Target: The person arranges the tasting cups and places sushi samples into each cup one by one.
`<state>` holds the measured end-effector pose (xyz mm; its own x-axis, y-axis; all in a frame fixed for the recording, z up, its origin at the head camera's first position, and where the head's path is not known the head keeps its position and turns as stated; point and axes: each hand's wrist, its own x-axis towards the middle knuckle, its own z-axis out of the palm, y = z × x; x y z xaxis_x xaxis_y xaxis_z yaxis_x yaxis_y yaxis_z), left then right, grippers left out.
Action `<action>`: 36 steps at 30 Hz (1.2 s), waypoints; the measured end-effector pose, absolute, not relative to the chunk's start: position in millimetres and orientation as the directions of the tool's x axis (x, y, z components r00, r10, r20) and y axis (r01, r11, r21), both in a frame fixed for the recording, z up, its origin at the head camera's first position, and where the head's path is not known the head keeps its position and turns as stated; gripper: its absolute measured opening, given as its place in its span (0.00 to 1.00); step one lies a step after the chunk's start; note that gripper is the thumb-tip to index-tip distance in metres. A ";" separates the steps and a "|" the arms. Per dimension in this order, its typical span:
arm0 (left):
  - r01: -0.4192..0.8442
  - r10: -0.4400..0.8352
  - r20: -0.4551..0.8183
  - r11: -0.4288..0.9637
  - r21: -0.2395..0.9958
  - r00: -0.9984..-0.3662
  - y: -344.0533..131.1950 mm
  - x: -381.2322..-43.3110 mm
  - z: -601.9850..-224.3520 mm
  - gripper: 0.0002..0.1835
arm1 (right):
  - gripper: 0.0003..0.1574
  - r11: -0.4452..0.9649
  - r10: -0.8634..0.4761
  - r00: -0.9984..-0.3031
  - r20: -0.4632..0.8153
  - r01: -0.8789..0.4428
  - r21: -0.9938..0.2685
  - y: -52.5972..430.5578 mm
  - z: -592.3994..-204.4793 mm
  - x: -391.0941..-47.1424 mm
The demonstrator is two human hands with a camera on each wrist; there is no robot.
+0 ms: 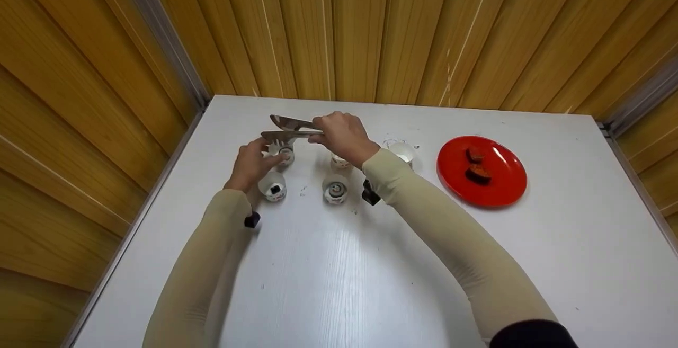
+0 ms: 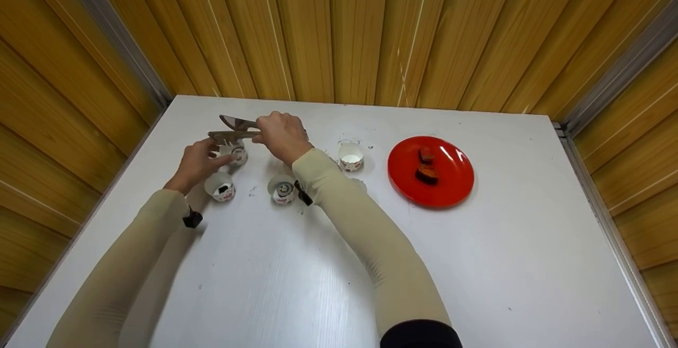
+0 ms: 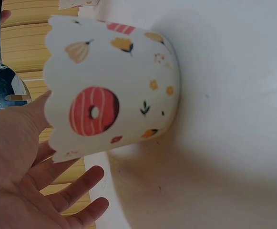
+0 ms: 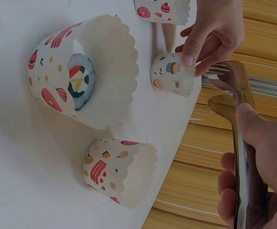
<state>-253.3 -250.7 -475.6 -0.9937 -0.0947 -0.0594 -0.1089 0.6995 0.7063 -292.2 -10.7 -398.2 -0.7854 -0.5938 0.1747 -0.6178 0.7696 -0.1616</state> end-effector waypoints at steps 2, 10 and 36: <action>-0.108 -0.090 -0.062 0.704 0.702 -0.994 -249.8 -254.3 -475.7 0.32 | 0.22 0.774 -0.587 -0.792 0.170 -0.610 -0.168 -8.1 -398.4 -293.1; -0.124 -0.088 -0.088 0.719 0.683 -0.992 -248.4 -255.8 -475.7 0.34 | 0.20 0.794 -0.564 -0.811 0.157 -0.584 -0.169 0.8 -398.0 -296.6; -0.146 -0.101 -0.106 0.714 0.685 -0.989 -262.9 -253.3 -475.2 0.34 | 0.20 0.808 -0.544 -0.821 0.173 -0.568 -0.154 43.4 -393.8 -292.6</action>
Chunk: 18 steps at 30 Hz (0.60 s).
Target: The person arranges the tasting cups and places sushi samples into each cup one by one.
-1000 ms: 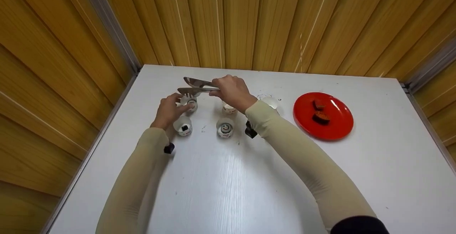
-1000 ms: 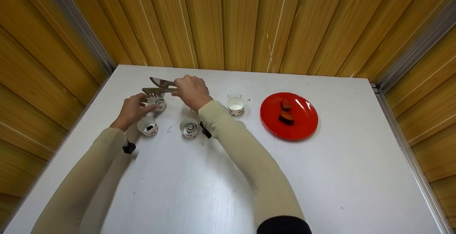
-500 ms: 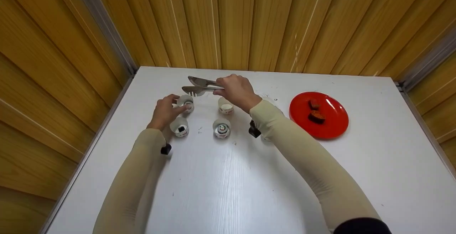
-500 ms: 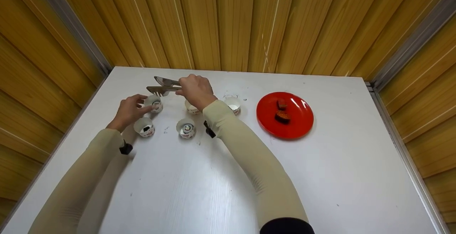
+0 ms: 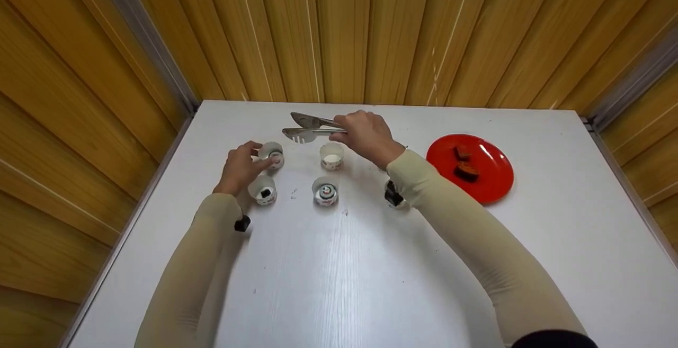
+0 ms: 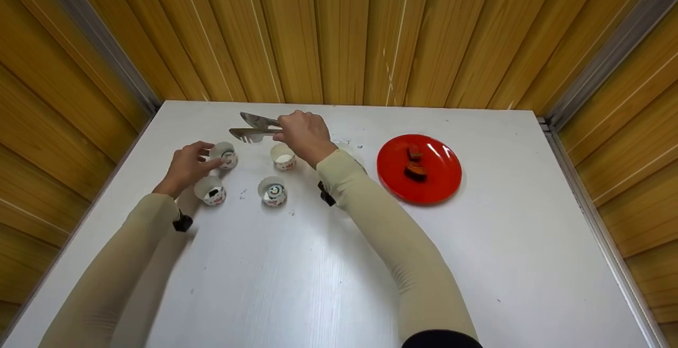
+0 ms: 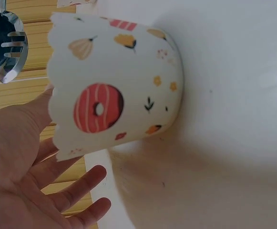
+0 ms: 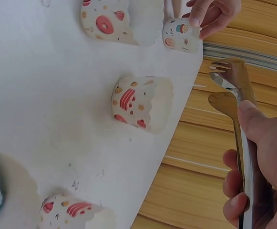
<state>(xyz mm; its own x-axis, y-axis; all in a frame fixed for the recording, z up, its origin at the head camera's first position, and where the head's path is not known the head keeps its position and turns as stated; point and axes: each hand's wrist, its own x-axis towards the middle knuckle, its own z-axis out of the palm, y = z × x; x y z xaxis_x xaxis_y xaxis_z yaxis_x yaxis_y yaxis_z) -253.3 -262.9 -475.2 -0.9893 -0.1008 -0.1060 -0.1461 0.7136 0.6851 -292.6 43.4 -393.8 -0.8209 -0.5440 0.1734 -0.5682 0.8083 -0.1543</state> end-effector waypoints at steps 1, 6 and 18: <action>-0.148 -0.101 -0.109 0.715 0.684 -0.989 -263.3 -253.0 -475.2 0.34 | 0.20 0.808 -0.544 -0.821 0.173 -0.568 -0.154 46.3 -393.6 -292.0; -0.149 -0.092 -0.120 0.717 0.681 -0.989 -264.0 -253.1 -474.4 0.34 | 0.20 0.815 -0.531 -0.829 0.178 -0.557 -0.162 63.9 -393.3 -289.9; -0.096 -0.047 -0.090 0.733 0.673 -0.995 -267.0 -256.5 -474.7 0.36 | 0.19 0.842 -0.480 -0.860 0.175 -0.507 -0.183 113.8 -393.6 -281.8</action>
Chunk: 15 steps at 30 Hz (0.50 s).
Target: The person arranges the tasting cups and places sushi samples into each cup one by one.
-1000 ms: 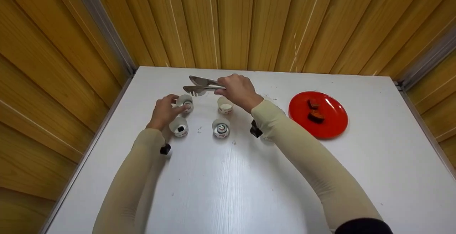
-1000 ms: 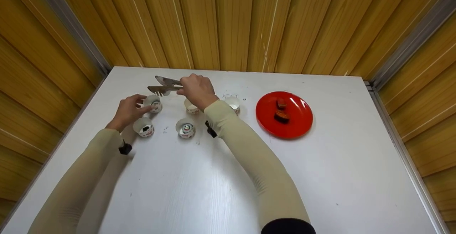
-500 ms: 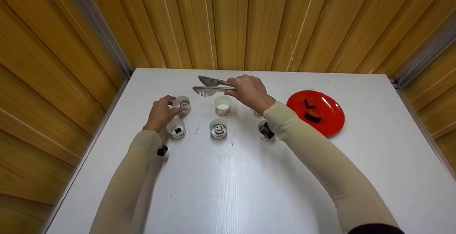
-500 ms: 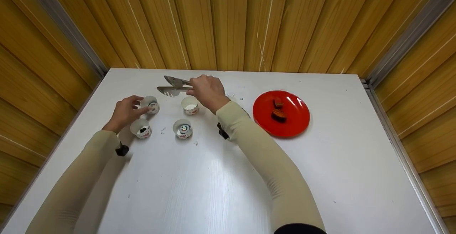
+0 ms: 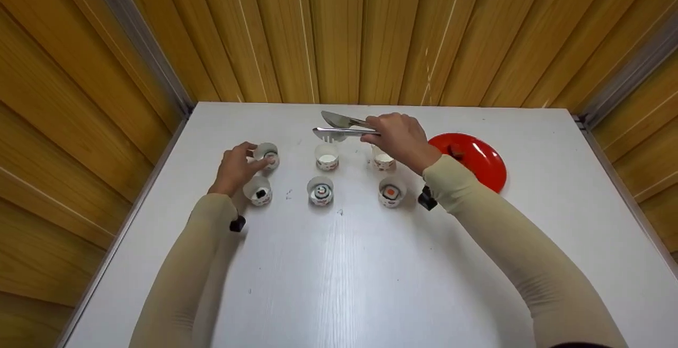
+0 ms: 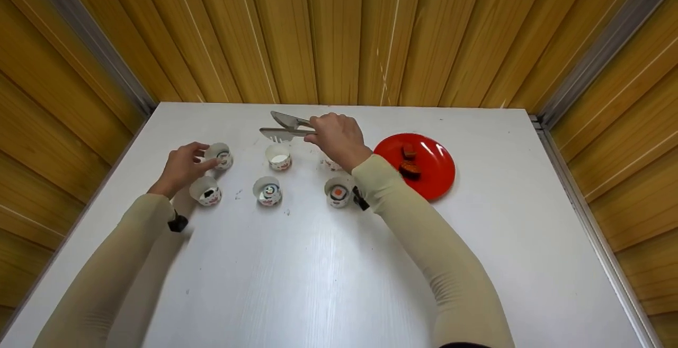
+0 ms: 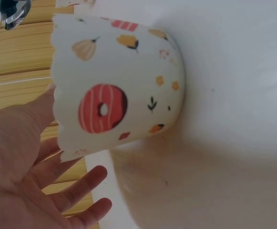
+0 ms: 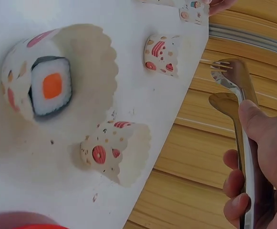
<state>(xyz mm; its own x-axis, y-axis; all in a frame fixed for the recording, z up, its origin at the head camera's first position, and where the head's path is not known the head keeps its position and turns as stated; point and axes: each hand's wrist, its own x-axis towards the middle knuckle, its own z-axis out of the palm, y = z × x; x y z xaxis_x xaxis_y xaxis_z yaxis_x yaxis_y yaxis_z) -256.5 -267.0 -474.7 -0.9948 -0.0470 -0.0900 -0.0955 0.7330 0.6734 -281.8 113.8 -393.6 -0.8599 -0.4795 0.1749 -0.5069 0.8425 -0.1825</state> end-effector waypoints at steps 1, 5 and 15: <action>-0.100 -0.050 -0.092 0.731 0.675 -0.994 -267.6 -256.9 -474.6 0.36 | 0.19 0.844 -0.476 -0.863 0.172 -0.503 -0.187 117.8 -393.0 -281.2; -0.107 -0.054 -0.100 0.729 0.676 -0.994 -269.7 -258.8 -473.9 0.36 | 0.20 0.855 -0.458 -0.875 0.157 -0.482 -0.192 135.2 -389.8 -277.2; -0.115 -0.040 -0.127 0.735 0.668 -0.991 -274.4 -262.8 -475.4 0.38 | 0.21 0.867 -0.414 -0.886 0.210 -0.454 -0.204 187.6 -390.2 -267.9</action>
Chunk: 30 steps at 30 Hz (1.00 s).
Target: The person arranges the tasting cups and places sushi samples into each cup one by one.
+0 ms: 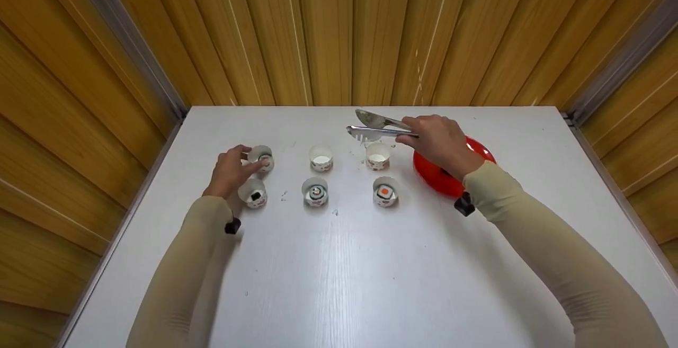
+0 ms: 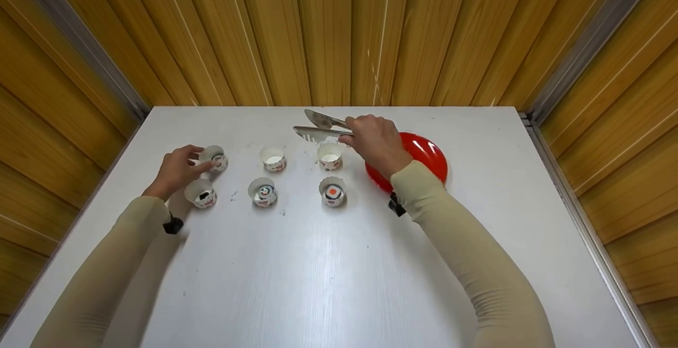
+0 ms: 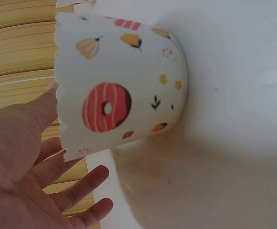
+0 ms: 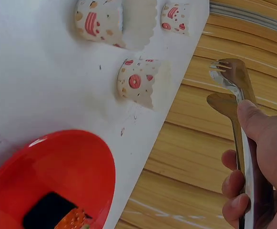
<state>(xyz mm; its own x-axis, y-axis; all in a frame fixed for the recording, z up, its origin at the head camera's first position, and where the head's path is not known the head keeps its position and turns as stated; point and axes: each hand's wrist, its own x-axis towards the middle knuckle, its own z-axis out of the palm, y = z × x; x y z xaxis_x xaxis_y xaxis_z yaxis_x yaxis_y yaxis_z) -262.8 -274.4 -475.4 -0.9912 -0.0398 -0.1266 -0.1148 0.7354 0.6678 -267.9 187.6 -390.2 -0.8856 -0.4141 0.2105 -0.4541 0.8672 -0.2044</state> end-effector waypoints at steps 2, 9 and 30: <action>-0.115 -0.039 -0.128 0.739 0.664 -0.991 -275.2 -263.2 -474.3 0.37 | 0.19 0.869 -0.410 -0.885 0.223 -0.453 -0.200 198.1 -392.7 -266.7; -0.116 -0.018 -0.159 0.770 0.627 -0.987 -276.0 -265.3 -468.7 0.37 | 0.17 0.899 -0.362 -0.904 0.227 -0.403 -0.173 229.7 -400.2 -261.9; -0.070 -0.061 -0.036 0.815 0.575 -0.998 -277.7 -263.1 -465.0 0.37 | 0.27 0.946 -0.284 -0.945 0.159 -0.304 -0.116 293.7 -406.6 -258.5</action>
